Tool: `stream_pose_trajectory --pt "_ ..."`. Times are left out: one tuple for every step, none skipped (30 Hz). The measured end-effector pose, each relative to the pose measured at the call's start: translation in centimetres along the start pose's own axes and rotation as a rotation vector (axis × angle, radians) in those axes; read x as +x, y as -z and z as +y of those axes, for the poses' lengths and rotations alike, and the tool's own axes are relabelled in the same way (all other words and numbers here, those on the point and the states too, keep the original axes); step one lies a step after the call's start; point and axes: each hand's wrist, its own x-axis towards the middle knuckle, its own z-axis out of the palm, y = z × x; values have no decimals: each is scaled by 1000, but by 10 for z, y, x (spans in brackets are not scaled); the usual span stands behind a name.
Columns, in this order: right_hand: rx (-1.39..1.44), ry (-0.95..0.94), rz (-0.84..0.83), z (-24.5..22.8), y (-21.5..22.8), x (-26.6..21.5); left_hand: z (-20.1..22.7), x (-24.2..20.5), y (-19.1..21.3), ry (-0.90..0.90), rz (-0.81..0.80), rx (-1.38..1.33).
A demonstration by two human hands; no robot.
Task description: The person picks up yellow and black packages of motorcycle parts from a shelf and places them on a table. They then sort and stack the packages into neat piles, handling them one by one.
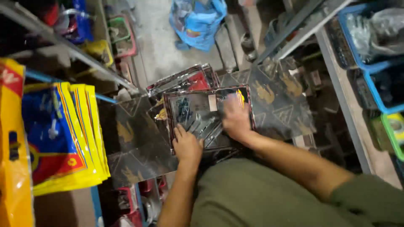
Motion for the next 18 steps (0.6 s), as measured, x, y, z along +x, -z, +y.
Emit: stream_pose_trajectory --pt "154 -202 -21 7 24 -9 2 -6 -3 13 4 18" --pt "300 -408 -29 18 47 -9 5 -2 -4 20 24 34" --pt "293 -392 -13 17 48 -5 9 5 -5 34 41 25" --pt "289 -309 -2 8 51 -12 10 2 -8 31 48 23" --pt "285 -226 9 0 52 -19 11 -1 -11 28 55 20" --pt "291 -215 -5 -4 54 -22 11 -2 -9 40 40 18" --pt "359 -69 33 -8 55 -24 12 -2 -7 49 10 21" --pt "425 67 79 -11 56 -23 11 2 -4 49 -13 27" --pt "431 68 72 -5 57 -24 12 -6 -7 52 -21 28" --pt "395 162 126 3 56 -16 12 -6 -7 39 -38 21" --pt "358 255 179 10 56 -7 12 -5 -7 26 -55 13" --pt "357 262 185 16 46 5 13 -6 -5 32 -49 12" --pt "302 130 175 20 36 18 13 -8 -3 19 -46 -8" --pt "249 9 152 23 25 22 15 -16 -5 14 -54 -36" --pt "252 25 146 17 27 36 17 -18 -5 29 -60 -43" --pt "242 -10 174 11 29 50 19 -19 -4 33 -44 -36" --pt "233 -45 201 4 32 64 21 -20 -3 36 -28 -28" --pt "234 -30 207 -10 25 72 22 -21 -11 51 -23 -32"
